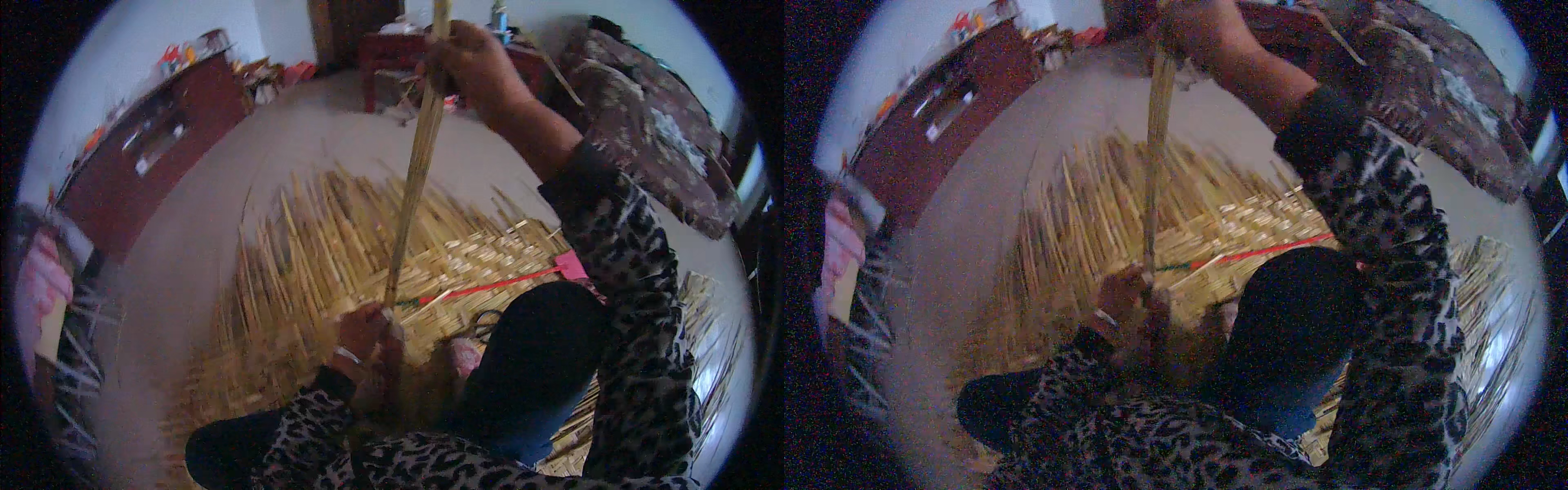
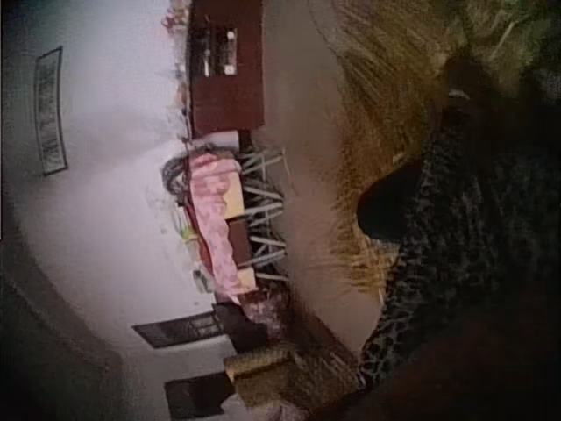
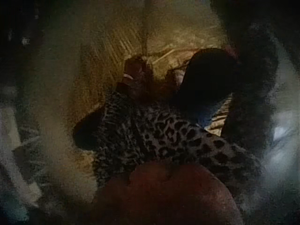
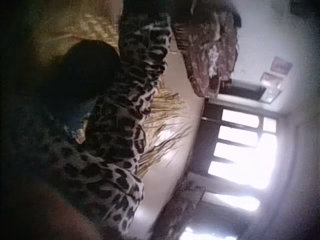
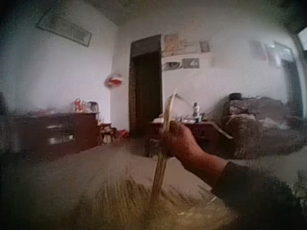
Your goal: The person sits on the floor and weaves a large mat using dried palm leaves. They interlace long strips by hand, periodically adjusting the weave and pulling strips tight to maintain tension.
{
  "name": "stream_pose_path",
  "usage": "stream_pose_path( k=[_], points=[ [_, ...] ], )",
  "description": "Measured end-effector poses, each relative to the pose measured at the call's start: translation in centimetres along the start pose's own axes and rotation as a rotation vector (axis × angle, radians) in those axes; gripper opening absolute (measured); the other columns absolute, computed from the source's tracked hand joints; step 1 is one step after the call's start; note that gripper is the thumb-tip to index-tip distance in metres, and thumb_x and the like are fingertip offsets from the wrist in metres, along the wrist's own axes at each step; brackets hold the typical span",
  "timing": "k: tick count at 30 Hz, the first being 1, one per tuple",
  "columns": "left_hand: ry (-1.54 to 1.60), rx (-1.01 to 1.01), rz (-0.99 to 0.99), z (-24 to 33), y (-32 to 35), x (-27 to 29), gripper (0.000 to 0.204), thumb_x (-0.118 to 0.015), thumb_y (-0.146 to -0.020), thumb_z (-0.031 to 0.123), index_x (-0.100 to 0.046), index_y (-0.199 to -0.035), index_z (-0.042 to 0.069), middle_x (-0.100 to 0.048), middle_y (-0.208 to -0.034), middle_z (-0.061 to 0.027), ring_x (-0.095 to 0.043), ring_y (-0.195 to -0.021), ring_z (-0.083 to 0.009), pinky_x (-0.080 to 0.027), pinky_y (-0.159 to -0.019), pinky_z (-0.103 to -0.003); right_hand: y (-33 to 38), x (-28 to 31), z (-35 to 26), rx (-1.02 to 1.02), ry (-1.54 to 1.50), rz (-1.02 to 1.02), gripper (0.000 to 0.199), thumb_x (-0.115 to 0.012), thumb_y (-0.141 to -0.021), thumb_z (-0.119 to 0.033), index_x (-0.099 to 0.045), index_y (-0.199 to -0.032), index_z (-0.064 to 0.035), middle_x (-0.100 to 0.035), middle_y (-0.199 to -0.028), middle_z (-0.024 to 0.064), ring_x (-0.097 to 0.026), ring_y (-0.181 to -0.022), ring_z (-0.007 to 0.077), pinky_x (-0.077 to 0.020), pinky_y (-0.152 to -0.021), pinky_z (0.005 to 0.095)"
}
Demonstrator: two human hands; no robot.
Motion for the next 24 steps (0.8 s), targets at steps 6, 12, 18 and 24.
stream_pose_path(
  k=[6,12,18,24],
  points=[
    [0.223,0.085,-0.144,3.5,0.4,-6.2,0.041,-0.059,-0.083,0.034,-0.061,-0.113,0.006,-0.066,-0.084,-0.0169,-0.065,-0.079,-0.0273,-0.05,-0.069,-0.038,0.7,1.7,-2.3,-0.069,0.274,0.162,0.021,-0.053,-0.091,-0.016,-0.056,-0.105,-0.0009,-0.06,-0.069,0.0072,-0.058,-0.056,0.0158,-0.0478,-0.047,0.0324],
    [0.608,-0.044,-0.401,4.9,1.4,-2.8,0.053,-0.061,-0.084,0.037,-0.052,-0.125,0.003,-0.06,-0.115,-0.0114,-0.058,-0.102,-0.0217,-0.047,-0.082,-0.036,3.9,-1.6,-5.2,-0.064,0.083,-0.283,0.017,-0.047,-0.095,-0.016,-0.054,-0.105,-0.0049,-0.052,-0.065,0.0007,-0.049,-0.054,0.0099,-0.0423,-0.047,0.0265],
    [0.84,-0.326,0.229,12.5,-3.1,15.7,0.074,-0.065,-0.08,0.051,-0.044,-0.13,0.001,-0.052,-0.127,-0.0091,-0.049,-0.115,-0.0161,-0.04,-0.095,-0.03,7.0,-8.6,-7.7,-0.088,0.169,-0.729,0.02,-0.048,-0.096,-0.024,-0.057,-0.1,-0.0071,-0.049,-0.063,-0.003,-0.047,-0.054,0.0078,-0.0403,-0.048,0.0258],
    [1.009,-0.437,0.52,18.5,1.6,26.4,0.04,-0.062,-0.088,0.025,-0.053,-0.117,-0.001,-0.064,-0.1,-0.0086,-0.059,-0.092,-0.0133,-0.046,-0.084,-0.028,8.7,-12.1,-9.9,-0.244,0.265,-0.866,0.03,-0.05,-0.095,-0.036,-0.058,-0.094,-0.0074,-0.045,-0.06,-0.0046,-0.045,-0.051,0.0053,-0.0383,-0.044,0.0235]
  ],
)
Point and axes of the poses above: each hand's wrist, its own y-axis away from the middle knuckle, its own x-axis out of the back of the hand, z = x × y, the point moved 1 cm from there along -y, towards the middle knuckle
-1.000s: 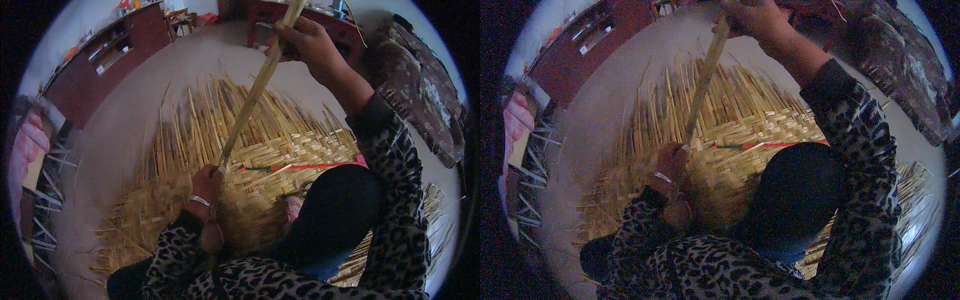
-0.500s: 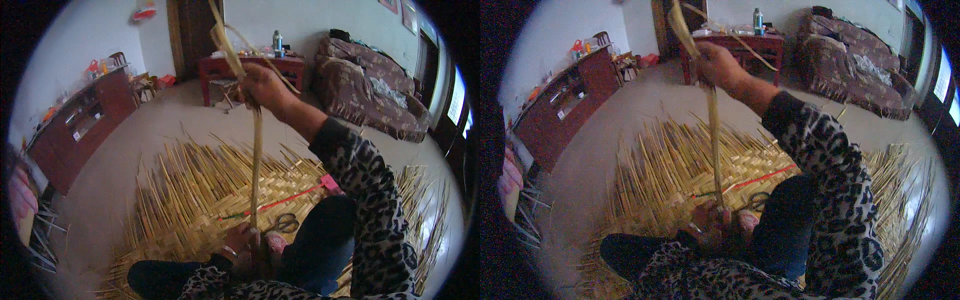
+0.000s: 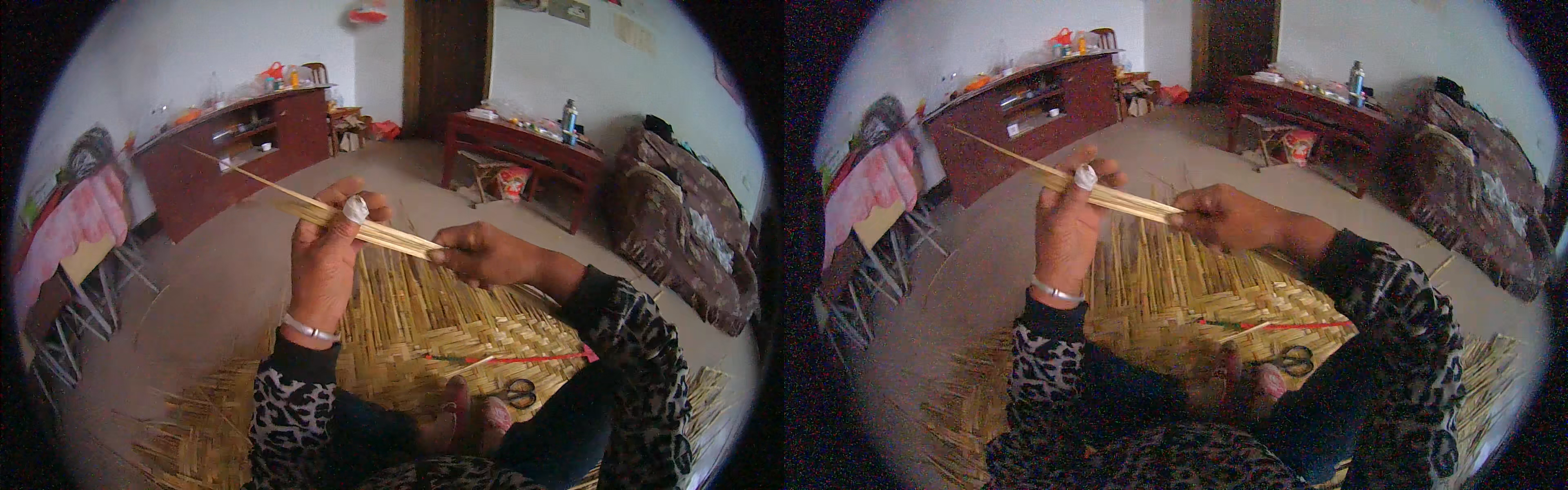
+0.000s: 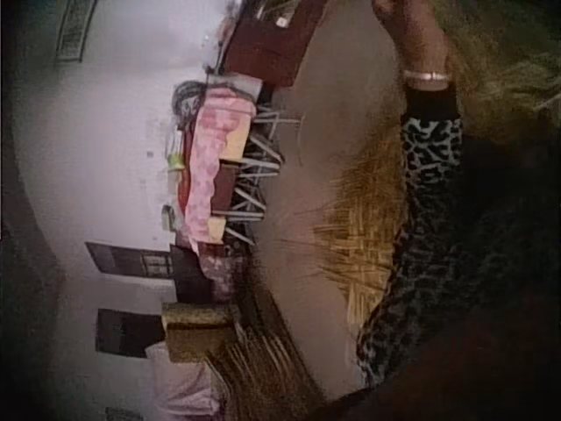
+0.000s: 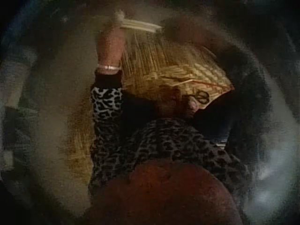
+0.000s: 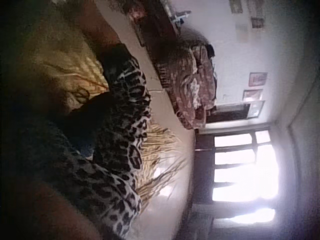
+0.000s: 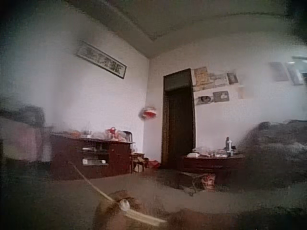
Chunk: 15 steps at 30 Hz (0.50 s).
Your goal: The person sits on the floor and weaves a large mat using dried palm leaves. They interlace long strips by hand, periodically adjusting the weave and pulling strips tight to maintain tension.
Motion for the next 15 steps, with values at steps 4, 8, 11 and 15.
stream_pose_path(
  k=[4,8,11,15],
  points=[
    [-0.349,-0.102,0.079,2.6,2.1,2.0,0.023,-0.06,-0.09,0.017,-0.062,-0.106,0.0,-0.067,-0.088,-0.0071,-0.06,-0.082,-0.011,-0.048,-0.075,-0.025,0.3,-0.7,-1.4,-0.084,0.03,-0.043,0.032,-0.05,-0.095,-0.037,-0.059,-0.092,-0.0075,-0.044,-0.056,-0.0044,-0.044,-0.048,0.0043,-0.0365,-0.042,0.0224],
    [-0.367,0.022,0.189,2.5,3.6,4.9,0.024,-0.06,-0.091,0.018,-0.062,-0.106,0.0,-0.066,-0.091,-0.0074,-0.061,-0.079,-0.0103,-0.051,-0.066,-0.023,0.6,-0.8,-2.4,-0.08,0.267,-0.076,0.032,-0.05,-0.095,-0.036,-0.058,-0.092,-0.0046,-0.048,-0.059,0.002,-0.047,-0.05,0.0099,-0.0415,-0.046,0.0285],
    [-0.28,0.137,0.256,1.9,4.9,7.4,0.024,-0.06,-0.09,0.019,-0.061,-0.105,0.0,-0.065,-0.094,-0.0074,-0.062,-0.079,-0.0118,-0.053,-0.063,-0.025,0.8,-0.8,-2.0,-0.029,0.414,-0.067,0.032,-0.049,-0.095,-0.035,-0.059,-0.093,-0.0043,-0.051,-0.06,0.0061,-0.051,-0.052,0.0159,-0.045,-0.051,0.0339],
    [-0.238,0.232,0.4,0.0,6.5,10.3,0.025,-0.063,-0.088,0.022,-0.06,-0.104,0.003,-0.063,-0.094,-0.0071,-0.063,-0.079,-0.0165,-0.055,-0.061,-0.031,1.0,-0.4,-0.1,0.016,0.594,-0.019,0.026,-0.051,-0.093,-0.03,-0.061,-0.091,-0.0056,-0.053,-0.058,0.0077,-0.053,-0.049,0.0182,-0.045,-0.049,0.0344]
  ],
)
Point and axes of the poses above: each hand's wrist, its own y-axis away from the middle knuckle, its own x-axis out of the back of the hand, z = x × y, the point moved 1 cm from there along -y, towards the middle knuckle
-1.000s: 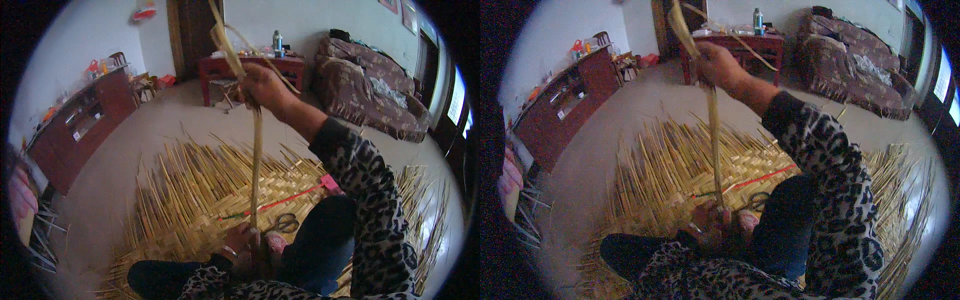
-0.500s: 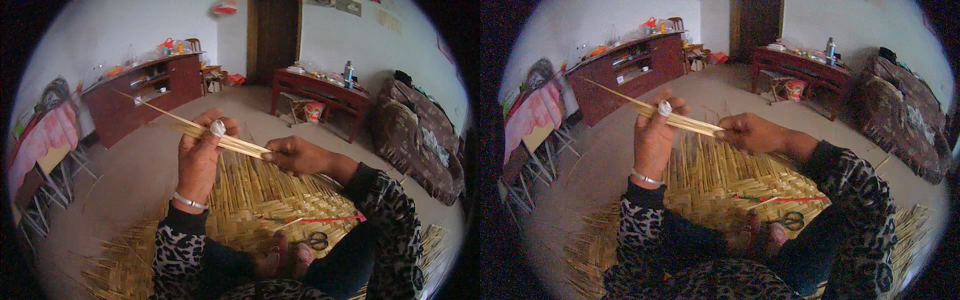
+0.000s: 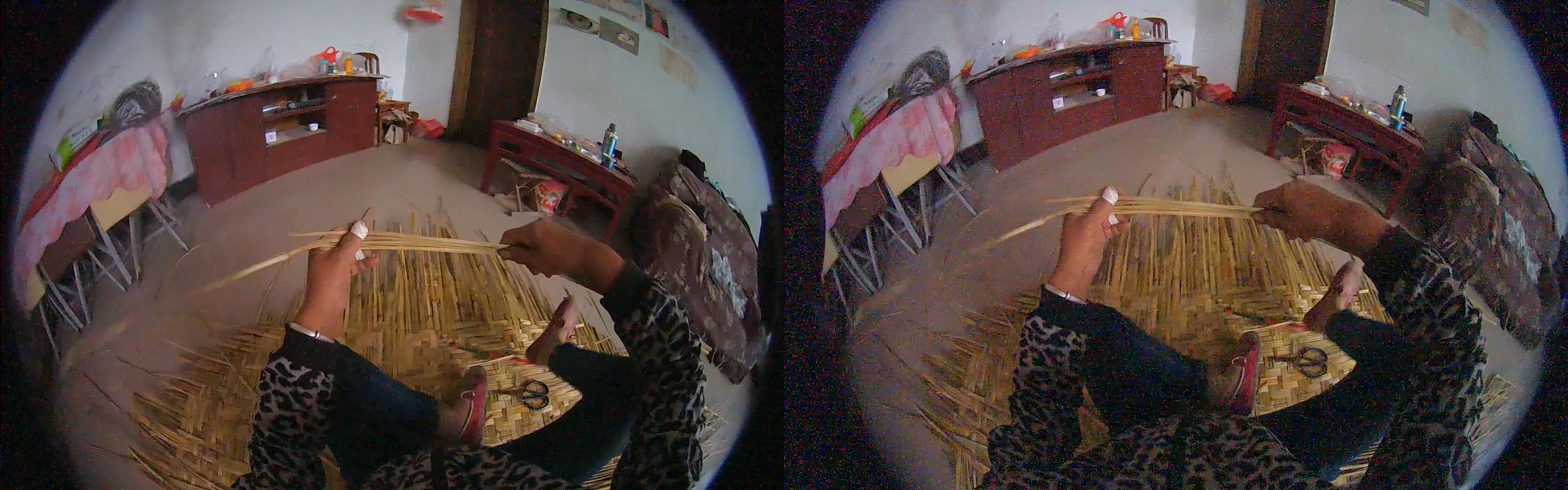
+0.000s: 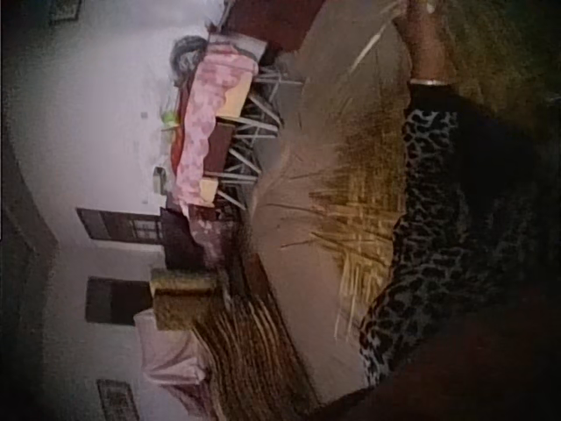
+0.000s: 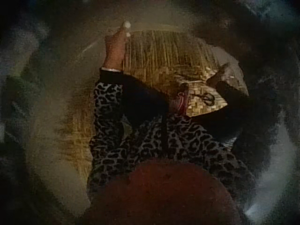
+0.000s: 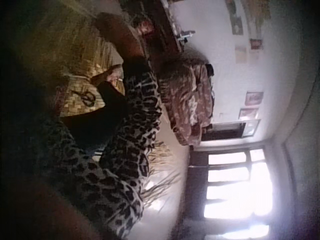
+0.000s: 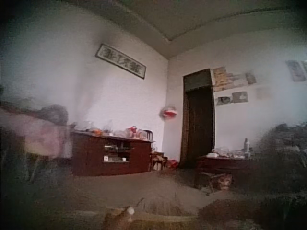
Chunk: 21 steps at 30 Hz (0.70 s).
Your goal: The person sits on the floor and weaves a large mat using dried palm leaves. They interlace long strips by hand, periodically adjusting the weave and pulling strips tight to maintain tension.
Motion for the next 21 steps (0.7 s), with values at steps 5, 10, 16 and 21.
stream_pose_path(
  k=[5,10,16,21],
  points=[
    [0.087,0.129,0.062,-2.2,0.1,3.0,0.025,-0.065,-0.087,0.025,-0.06,-0.102,0.006,-0.063,-0.092,-0.0057,-0.064,-0.075,-0.0199,-0.055,-0.06,-0.032,0.0,-1.0,2.3,0.304,0.393,0.219,0.017,-0.054,-0.09,-0.024,-0.061,-0.09,-0.0089,-0.058,-0.063,0.0146,-0.057,-0.055,0.0317,-0.0458,-0.052,0.0422],
    [0.142,0.189,0.045,-3.3,-0.1,3.1,0.022,-0.062,-0.088,0.018,-0.056,-0.104,0.003,-0.06,-0.092,-0.0057,-0.063,-0.078,-0.0198,-0.054,-0.063,-0.031,0.9,-1.6,4.4,0.219,0.461,0.221,0.012,-0.055,-0.087,-0.023,-0.06,-0.089,-0.0127,-0.059,-0.065,0.0155,-0.058,-0.061,0.0359,-0.0453,-0.056,0.0464],
    [0.185,0.308,0.093,-5.2,-0.3,-1.4,0.022,-0.061,-0.089,0.021,-0.059,-0.102,0.003,-0.063,-0.093,-0.0072,-0.064,-0.076,-0.0201,-0.054,-0.063,-0.03,2.7,-3.2,7.8,-0.094,0.535,0.063,0.022,-0.058,-0.085,-0.03,-0.06,-0.1,-0.0145,-0.062,-0.075,0.016,-0.06,-0.068,0.0357,-0.0476,-0.062,0.0462],
    [0.076,0.312,-0.041,-6.4,0.6,-8.0,0.026,-0.062,-0.088,0.022,-0.06,-0.104,0.002,-0.062,-0.09,-0.0064,-0.064,-0.074,-0.0182,-0.054,-0.062,-0.029,2.1,-7.8,6.3,-0.041,0.413,0.321,0.055,-0.062,-0.081,-0.031,-0.046,-0.129,-0.011,-0.057,-0.115,0.0142,-0.059,-0.094,0.0349,-0.0476,-0.084,0.0417]
  ],
)
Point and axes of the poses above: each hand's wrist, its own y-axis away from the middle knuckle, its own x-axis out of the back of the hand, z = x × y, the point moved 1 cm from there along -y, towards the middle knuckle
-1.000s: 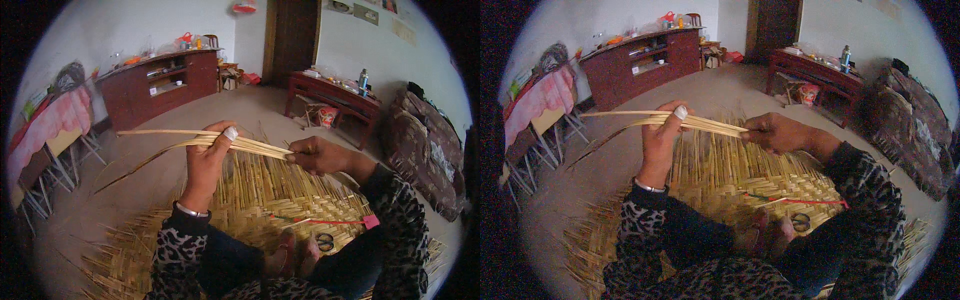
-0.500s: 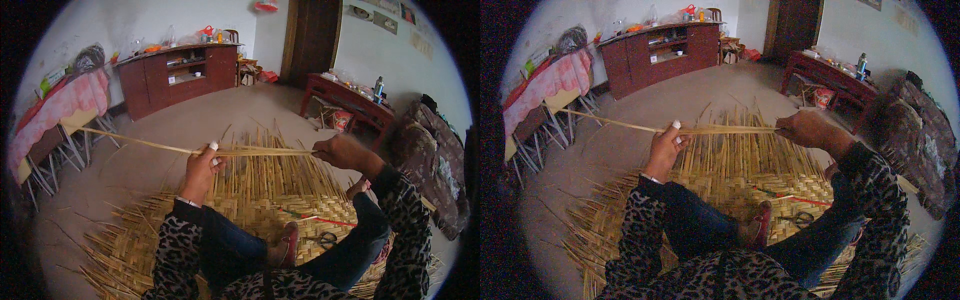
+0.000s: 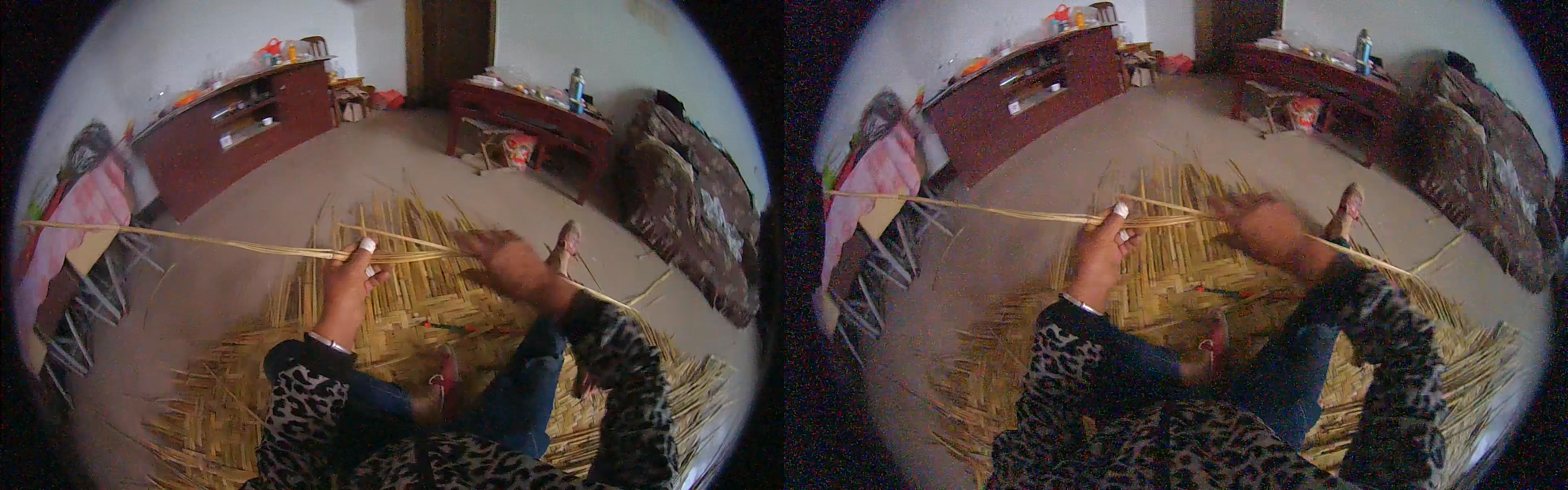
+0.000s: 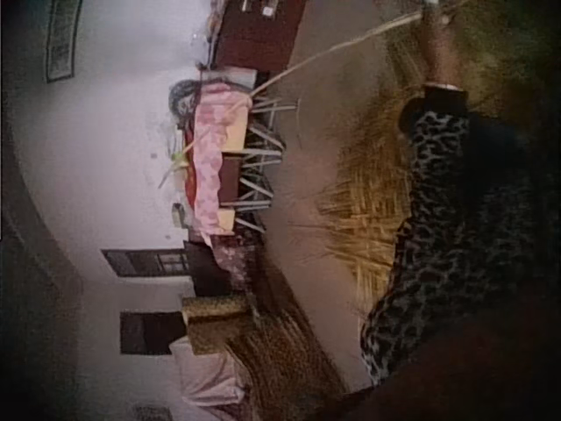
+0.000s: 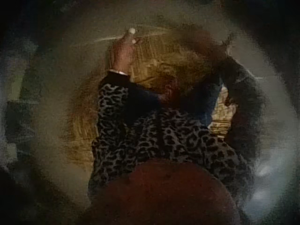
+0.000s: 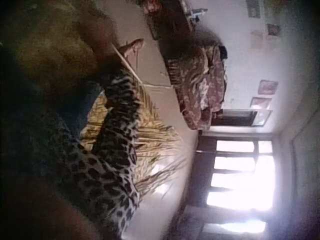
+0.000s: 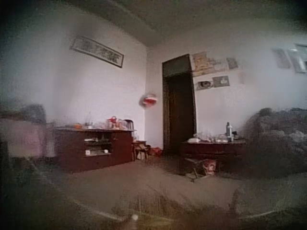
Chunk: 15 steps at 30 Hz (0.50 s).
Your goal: The person sits on the floor and weaves a large mat using dried palm leaves. They interlace long strips by hand, periodically adjusting the weave and pulling strips tight to maintain tension.
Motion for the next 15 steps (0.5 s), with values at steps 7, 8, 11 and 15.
stream_pose_path(
  k=[7,8,11,15],
  points=[
    [-0.12,0.065,0.021,-2.9,0.8,-5.0,0.022,-0.062,-0.088,0.023,-0.059,-0.1,0.005,-0.062,-0.092,-0.0037,-0.062,-0.079,-0.013,-0.051,-0.061,-0.028,-1.9,-5.0,-5.5,0.047,-0.158,0.402,0.039,-0.055,-0.078,-0.013,-0.05,-0.116,-0.0096,-0.058,-0.091,0.0092,-0.062,-0.081,0.0286,-0.0516,-0.068,0.0382],
    [-0.165,0.071,0.017,-2.9,0.9,-4.6,0.022,-0.062,-0.088,0.024,-0.059,-0.101,0.006,-0.062,-0.091,-0.0031,-0.061,-0.079,-0.0124,-0.05,-0.061,-0.027,-2.1,-5.6,-5.6,0.044,-0.184,0.403,0.036,-0.055,-0.078,-0.012,-0.05,-0.113,-0.0095,-0.058,-0.088,0.0091,-0.062,-0.077,0.0285,-0.0517,-0.066,0.0384],
    [-0.288,0.075,-0.017,-3.1,1.6,-3.6,0.025,-0.063,-0.087,0.025,-0.06,-0.104,0.007,-0.062,-0.088,-0.0012,-0.06,-0.08,-0.01,-0.047,-0.061,-0.024,-1.7,-7.0,-5.0,-0.003,-0.4,0.368,0.026,-0.055,-0.081,-0.011,-0.053,-0.106,-0.008,-0.062,-0.081,0.0125,-0.063,-0.068,0.0317,-0.051,-0.058,0.0409],
    [-0.427,-0.081,-0.117,-2.9,1.8,-1.8,0.028,-0.066,-0.086,0.022,-0.059,-0.109,0.006,-0.06,-0.085,0.0011,-0.058,-0.081,-0.0065,-0.045,-0.062,-0.021,-1.6,-8.5,-4.8,-0.105,-1.067,0.065,0.017,-0.049,-0.095,-0.022,-0.055,-0.101,-0.0064,-0.06,-0.07,0.0055,-0.061,-0.059,0.0161,-0.0502,-0.056,0.031]
  ],
)
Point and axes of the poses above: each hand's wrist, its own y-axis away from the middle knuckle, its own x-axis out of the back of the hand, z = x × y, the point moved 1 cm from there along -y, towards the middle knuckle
